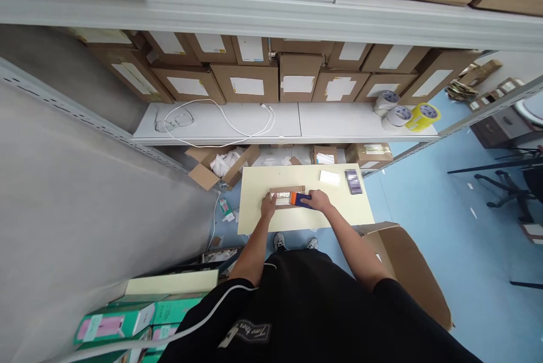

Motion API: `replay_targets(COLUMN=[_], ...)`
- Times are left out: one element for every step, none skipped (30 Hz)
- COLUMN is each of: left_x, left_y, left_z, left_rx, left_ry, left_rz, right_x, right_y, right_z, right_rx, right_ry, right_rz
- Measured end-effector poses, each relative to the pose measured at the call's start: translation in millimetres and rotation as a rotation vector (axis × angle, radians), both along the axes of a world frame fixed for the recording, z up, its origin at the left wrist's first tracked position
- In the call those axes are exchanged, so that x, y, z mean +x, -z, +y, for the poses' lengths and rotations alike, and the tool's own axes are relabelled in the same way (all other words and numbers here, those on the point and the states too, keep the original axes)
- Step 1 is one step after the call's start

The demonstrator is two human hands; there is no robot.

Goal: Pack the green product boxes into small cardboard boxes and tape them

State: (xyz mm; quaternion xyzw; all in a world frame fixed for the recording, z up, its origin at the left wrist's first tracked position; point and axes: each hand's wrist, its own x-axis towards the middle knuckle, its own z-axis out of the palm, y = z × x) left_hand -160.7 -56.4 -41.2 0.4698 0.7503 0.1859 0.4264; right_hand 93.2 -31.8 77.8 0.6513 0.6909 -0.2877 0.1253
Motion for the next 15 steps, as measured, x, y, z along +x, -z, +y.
replay_targets(left_x=[6.7,13.6,20.5,27.0,32.7,37.6,41.4,44.1,45.7,46.2,45.7,44.0,41.2,37.2,31.9], left_y=[1.0,1.8,2.6,3.4,4.4,5.6,7.0,8.5,10.1,11.6,12.8,13.5,13.6,13.0,11.5], left_z=[-0.7,-1.1,-1.3,-1.2,-0.8,-0.1,0.6,1.3,2.1,2.7,3.4,4.0,4.7,5.6,6.7], left_rx=[0.005,0.004,-0.003,-0.017,-0.032,-0.043,-0.047,-0.042,-0.032,-0.020,-0.008,-0.001,0.003,0.005,0.006], left_ry=[0.008,0.030,0.061,0.093,0.117,0.131,0.138,0.142,0.145,0.147,0.148,0.144,0.137,0.128,0.121], left_rz=[-0.012,-0.027,-0.041,-0.051,-0.051,-0.045,-0.036,-0.029,-0.027,-0.031,-0.039,-0.049,-0.059,-0.069,-0.076], right_x=[8.5,18.8,30.8,44.8,60.9,79.1,99.4,121.1,143.6,165.4,185.4,202.0,214.1,220.8,221.7], right_y=[0.4,0.3,-0.5,-1.9,-3.7,-5.9,-8.2,-10.4,-12.5,-14.1,-15.3,-16.1,-16.6,-16.7,-16.7], right_z=[-0.8,-1.1,-1.0,-0.5,0.1,0.4,-0.1,-1.7,-4.6,-8.8,-14.0,-19.8,-25.4,-30.4,-34.0], right_rx=[-0.002,-0.002,-0.001,0.000,0.002,0.001,0.002,0.000,-0.004,-0.009,-0.015,-0.022,-0.028,-0.024,-0.015], right_ry=[-0.003,-0.004,-0.002,0.002,0.005,0.009,0.012,0.021,0.044,0.076,0.109,0.146,0.187,0.220,0.246], right_rz=[0.004,0.009,0.012,0.012,0.007,-0.007,-0.024,-0.050,-0.086,-0.112,-0.130,-0.138,-0.135,-0.126,-0.113])
